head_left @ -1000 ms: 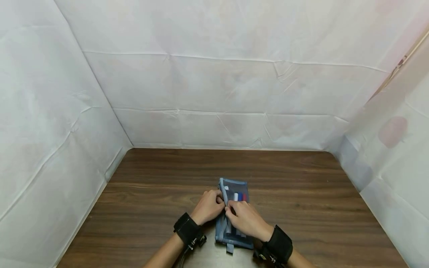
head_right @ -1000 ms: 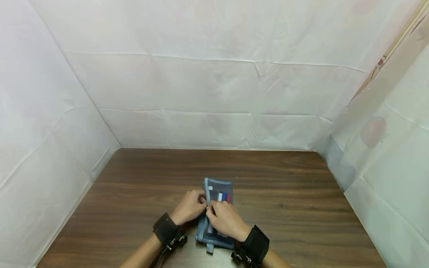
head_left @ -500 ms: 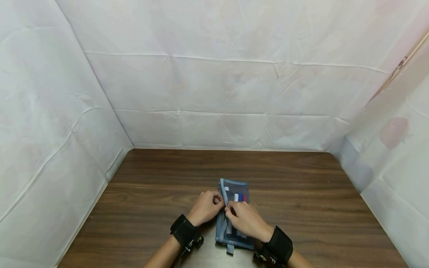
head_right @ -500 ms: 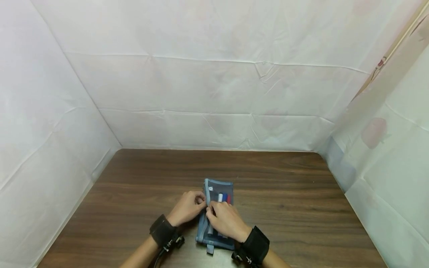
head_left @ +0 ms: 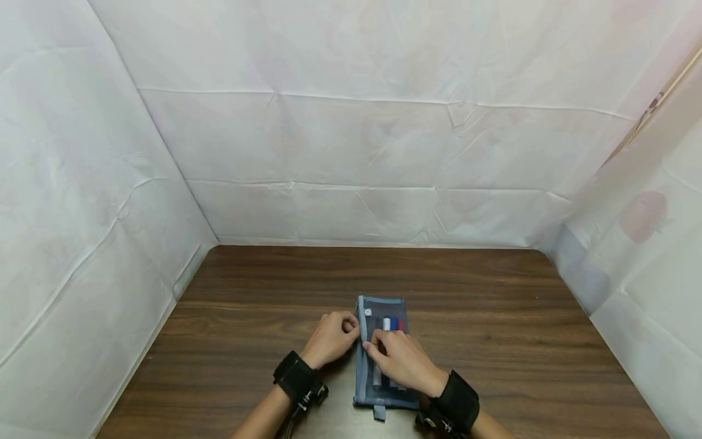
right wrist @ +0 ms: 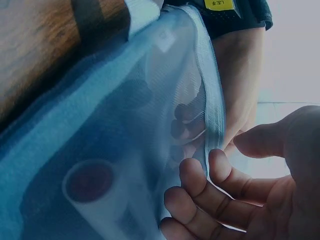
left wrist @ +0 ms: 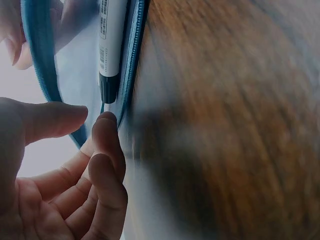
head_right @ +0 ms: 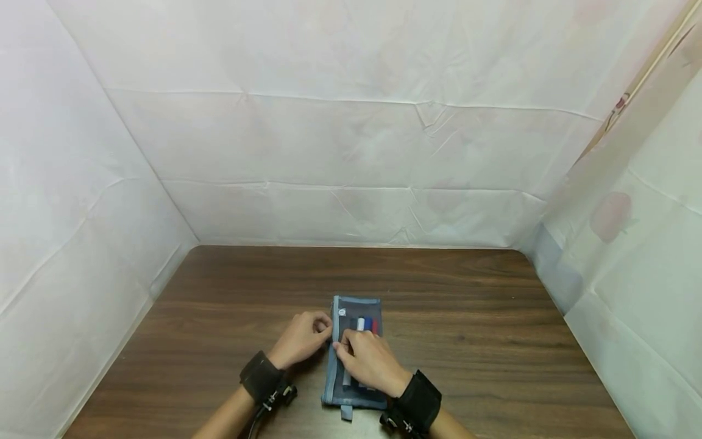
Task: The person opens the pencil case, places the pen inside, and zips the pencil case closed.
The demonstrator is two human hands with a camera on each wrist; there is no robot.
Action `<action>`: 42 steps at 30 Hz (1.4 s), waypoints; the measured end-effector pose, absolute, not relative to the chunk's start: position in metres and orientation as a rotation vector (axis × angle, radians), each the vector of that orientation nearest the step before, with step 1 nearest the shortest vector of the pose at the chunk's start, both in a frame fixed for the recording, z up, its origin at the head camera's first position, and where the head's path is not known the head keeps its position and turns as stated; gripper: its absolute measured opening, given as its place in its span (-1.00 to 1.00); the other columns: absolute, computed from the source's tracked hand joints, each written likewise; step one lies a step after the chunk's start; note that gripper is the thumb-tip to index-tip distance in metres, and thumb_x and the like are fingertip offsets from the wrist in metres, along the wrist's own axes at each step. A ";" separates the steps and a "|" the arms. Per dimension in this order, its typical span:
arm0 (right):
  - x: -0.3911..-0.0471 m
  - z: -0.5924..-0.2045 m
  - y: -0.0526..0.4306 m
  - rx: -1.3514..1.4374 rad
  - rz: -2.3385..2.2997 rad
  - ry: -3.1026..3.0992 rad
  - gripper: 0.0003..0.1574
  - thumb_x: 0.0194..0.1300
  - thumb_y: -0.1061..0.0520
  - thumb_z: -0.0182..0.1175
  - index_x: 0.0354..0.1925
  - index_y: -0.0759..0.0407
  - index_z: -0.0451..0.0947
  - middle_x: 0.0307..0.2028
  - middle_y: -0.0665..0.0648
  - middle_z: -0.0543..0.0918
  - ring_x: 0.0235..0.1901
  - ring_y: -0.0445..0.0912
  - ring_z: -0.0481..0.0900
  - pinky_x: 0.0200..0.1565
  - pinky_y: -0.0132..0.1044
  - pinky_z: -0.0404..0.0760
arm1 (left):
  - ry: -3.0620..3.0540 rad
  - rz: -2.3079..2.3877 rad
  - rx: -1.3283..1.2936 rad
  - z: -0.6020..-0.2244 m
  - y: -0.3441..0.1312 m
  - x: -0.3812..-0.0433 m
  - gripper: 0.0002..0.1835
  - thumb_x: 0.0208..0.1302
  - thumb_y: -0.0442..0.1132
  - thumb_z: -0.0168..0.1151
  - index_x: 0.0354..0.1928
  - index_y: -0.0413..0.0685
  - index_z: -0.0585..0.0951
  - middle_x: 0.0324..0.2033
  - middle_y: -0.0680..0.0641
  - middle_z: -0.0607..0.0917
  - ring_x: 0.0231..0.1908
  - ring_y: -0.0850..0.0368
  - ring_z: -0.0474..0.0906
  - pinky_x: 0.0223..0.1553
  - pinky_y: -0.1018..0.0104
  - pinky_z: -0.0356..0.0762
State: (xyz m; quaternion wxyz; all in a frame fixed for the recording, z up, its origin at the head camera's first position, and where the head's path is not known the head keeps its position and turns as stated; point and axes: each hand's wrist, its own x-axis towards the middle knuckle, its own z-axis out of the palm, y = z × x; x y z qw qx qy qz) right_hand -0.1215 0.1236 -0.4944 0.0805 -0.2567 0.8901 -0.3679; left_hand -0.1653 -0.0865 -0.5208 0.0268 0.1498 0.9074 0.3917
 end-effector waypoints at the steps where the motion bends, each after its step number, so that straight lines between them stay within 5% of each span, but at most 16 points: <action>1: -0.122 -0.495 0.124 -0.768 -1.101 2.658 -0.68 0.71 -0.03 0.09 -0.22 0.02 0.62 -0.57 -0.12 0.44 -0.66 -0.30 0.26 -0.52 -0.39 0.18 | 2.807 1.204 0.454 -0.521 -0.087 -0.166 -0.90 0.47 -0.25 0.30 -0.20 0.00 0.78 -0.42 0.18 0.73 -0.38 0.25 0.52 -0.24 0.25 0.52; 10: -0.134 -0.489 0.127 -0.798 -1.096 2.697 -0.74 0.68 0.08 0.11 -0.19 0.11 0.65 -0.55 -0.14 0.48 -0.62 -0.32 0.34 -0.51 -0.40 0.26 | 2.779 1.291 0.428 -0.516 -0.094 -0.176 -0.93 0.49 -0.28 0.33 -0.19 -0.08 0.76 -0.42 0.13 0.72 -0.46 0.29 0.57 -0.35 0.33 0.55; 17: -0.166 -0.476 0.134 -0.873 -1.114 2.763 -0.78 0.63 0.17 0.16 0.02 0.25 0.69 -0.31 -0.05 0.65 -0.40 -0.29 0.52 -0.36 -0.33 0.52 | 2.811 1.334 0.382 -0.505 -0.100 -0.191 -0.94 0.48 -0.26 0.37 -0.17 -0.09 0.74 -0.40 0.10 0.72 -0.45 0.25 0.58 -0.34 0.32 0.57; 25: -0.204 -0.477 0.136 -0.884 -1.033 2.813 -0.64 0.64 0.15 0.16 0.24 0.30 0.63 0.02 0.15 0.69 -0.09 -0.04 0.65 -0.06 -0.11 0.62 | 2.921 1.223 0.488 -0.501 -0.098 -0.205 -0.64 0.52 -0.33 0.29 0.29 -0.19 0.63 0.13 -0.17 0.71 0.06 -0.07 0.70 0.05 -0.02 0.67; 30: -0.217 -0.479 0.136 -0.875 -0.978 2.789 -0.53 0.62 0.15 0.19 0.35 0.36 0.55 0.15 0.28 0.64 0.08 0.14 0.64 0.08 0.08 0.61 | 2.921 1.113 0.583 -0.506 -0.094 -0.209 -0.48 0.58 -0.41 0.15 0.52 -0.21 0.44 0.51 -0.26 0.44 0.47 -0.23 0.42 0.41 -0.20 0.42; 42: -0.232 -0.485 0.135 -0.816 -0.818 2.707 -0.53 0.64 0.07 0.17 0.31 0.35 0.60 0.16 0.27 0.65 0.14 0.15 0.64 0.19 0.11 0.61 | 2.769 1.023 0.739 -0.518 -0.092 -0.212 -0.27 0.54 -0.55 -0.05 0.69 -0.22 0.11 0.62 -0.32 0.23 0.57 -0.26 0.23 0.50 -0.17 0.27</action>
